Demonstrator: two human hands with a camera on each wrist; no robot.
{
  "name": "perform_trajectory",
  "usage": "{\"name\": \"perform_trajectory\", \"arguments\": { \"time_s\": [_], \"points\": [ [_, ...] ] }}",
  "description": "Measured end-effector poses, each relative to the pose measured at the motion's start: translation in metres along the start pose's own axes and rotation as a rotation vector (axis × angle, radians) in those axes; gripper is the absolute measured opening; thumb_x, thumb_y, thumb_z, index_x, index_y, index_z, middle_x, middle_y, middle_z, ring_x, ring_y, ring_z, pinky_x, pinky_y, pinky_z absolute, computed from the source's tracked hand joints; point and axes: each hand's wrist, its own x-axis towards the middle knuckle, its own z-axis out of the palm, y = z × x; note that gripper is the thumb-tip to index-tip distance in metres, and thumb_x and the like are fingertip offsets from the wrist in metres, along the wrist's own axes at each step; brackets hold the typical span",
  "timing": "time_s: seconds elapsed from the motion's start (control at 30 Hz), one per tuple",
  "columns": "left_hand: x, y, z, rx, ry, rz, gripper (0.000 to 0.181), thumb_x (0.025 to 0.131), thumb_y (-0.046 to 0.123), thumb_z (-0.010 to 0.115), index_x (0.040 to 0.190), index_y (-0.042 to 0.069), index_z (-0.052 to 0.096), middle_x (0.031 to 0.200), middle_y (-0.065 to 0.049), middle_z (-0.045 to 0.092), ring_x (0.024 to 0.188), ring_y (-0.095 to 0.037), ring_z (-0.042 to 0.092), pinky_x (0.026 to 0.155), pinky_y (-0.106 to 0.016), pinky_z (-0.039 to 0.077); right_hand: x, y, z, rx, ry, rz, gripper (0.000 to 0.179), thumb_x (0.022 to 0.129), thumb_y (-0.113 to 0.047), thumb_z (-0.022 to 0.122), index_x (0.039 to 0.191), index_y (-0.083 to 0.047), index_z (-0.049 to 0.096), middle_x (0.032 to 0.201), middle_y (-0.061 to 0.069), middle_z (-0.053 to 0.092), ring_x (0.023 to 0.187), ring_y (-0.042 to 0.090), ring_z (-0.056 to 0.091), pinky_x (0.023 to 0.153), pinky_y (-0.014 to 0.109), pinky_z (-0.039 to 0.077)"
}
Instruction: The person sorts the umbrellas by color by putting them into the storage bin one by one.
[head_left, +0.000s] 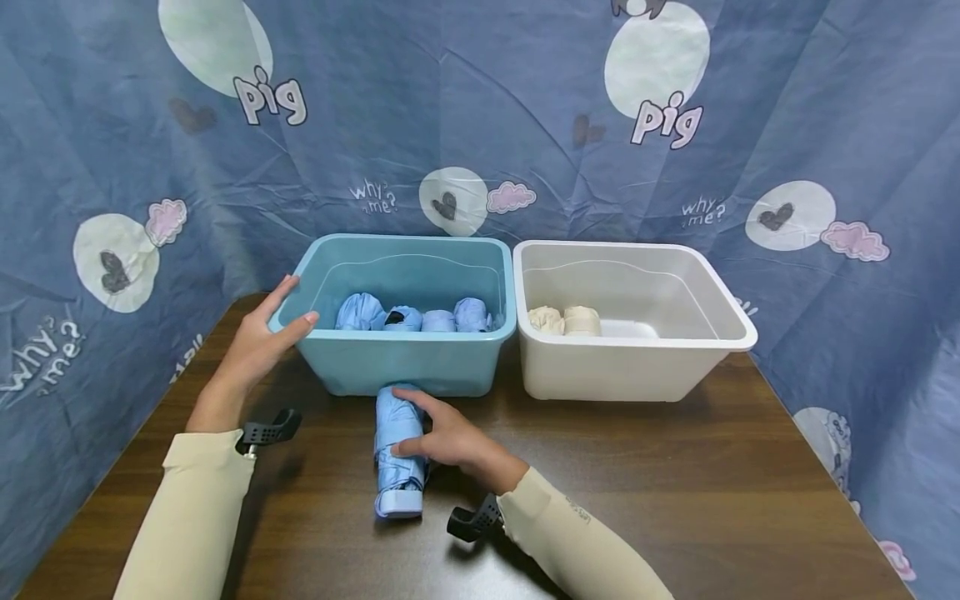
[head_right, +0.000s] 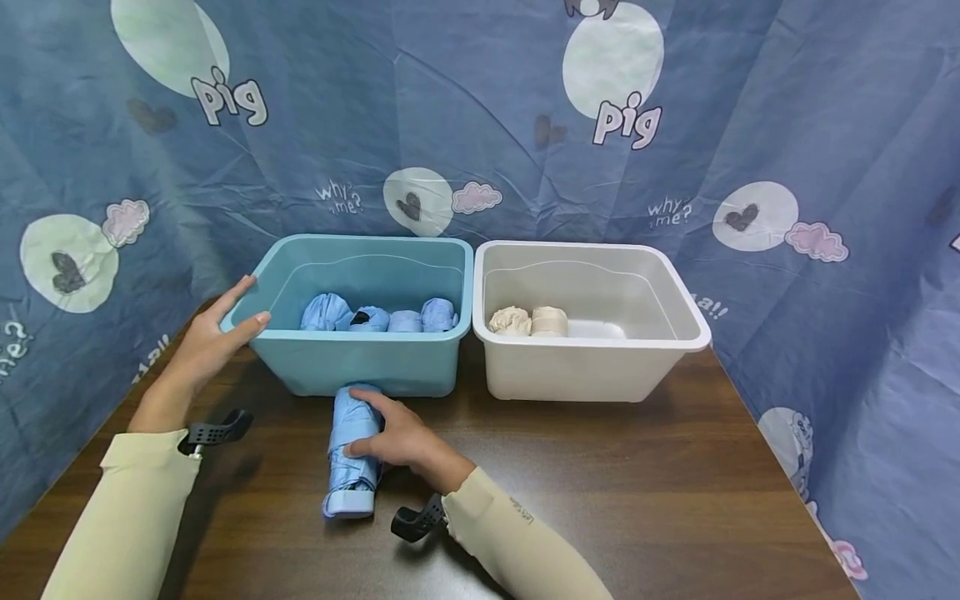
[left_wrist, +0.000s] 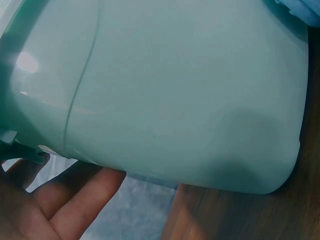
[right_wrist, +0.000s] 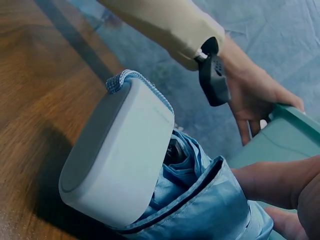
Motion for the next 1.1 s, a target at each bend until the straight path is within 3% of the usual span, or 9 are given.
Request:
{"name": "perform_trajectory", "arguments": {
  "time_s": [0.33,0.57,0.73,1.1],
  "points": [
    [0.0,-0.004,0.001,0.003,0.008,0.002,0.079,0.093,0.046,0.059,0.156,0.032,0.013,0.162,0.004,0.002,0.144,-0.039,0.013,0.106,-0.066,0.022,-0.01,-0.013,-0.011,0.048,-0.021,-0.036,0.074,0.08,-0.015,0.079,0.141,-0.042,0.046,0.133,0.003,0.043,0.108,0.025,0.047,0.063,0.03,0.049],
    [-0.001,0.0,0.001,-0.016,0.008,0.017,0.08,0.093,0.041,0.059,0.156,0.024,0.014,0.162,-0.001,0.002,0.143,-0.042,0.012,0.106,-0.066,0.022,-0.019,-0.027,-0.019,0.103,-0.053,-0.098,0.076,0.081,-0.008,0.077,0.142,-0.041,0.044,0.137,0.003,0.041,0.106,0.028,0.051,0.073,0.03,0.051],
    [0.0,-0.001,0.001,-0.015,0.019,0.025,0.079,0.093,0.042,0.059,0.156,0.026,0.014,0.162,-0.001,0.003,0.143,-0.041,0.014,0.106,-0.065,0.022,-0.029,-0.039,-0.025,0.152,-0.082,-0.087,0.076,0.083,-0.009,0.076,0.14,-0.048,0.043,0.138,0.003,0.038,0.099,0.032,0.057,0.075,0.035,0.052],
    [0.0,-0.003,0.0,-0.019,0.012,0.014,0.079,0.093,0.042,0.059,0.156,0.029,0.014,0.162,0.001,0.002,0.143,-0.04,0.015,0.106,-0.064,0.024,-0.048,-0.061,-0.028,0.143,-0.087,-0.169,0.077,0.084,-0.013,0.076,0.14,-0.051,0.041,0.142,-0.002,0.033,0.11,0.026,0.053,0.084,0.035,0.05]
  ]
}}
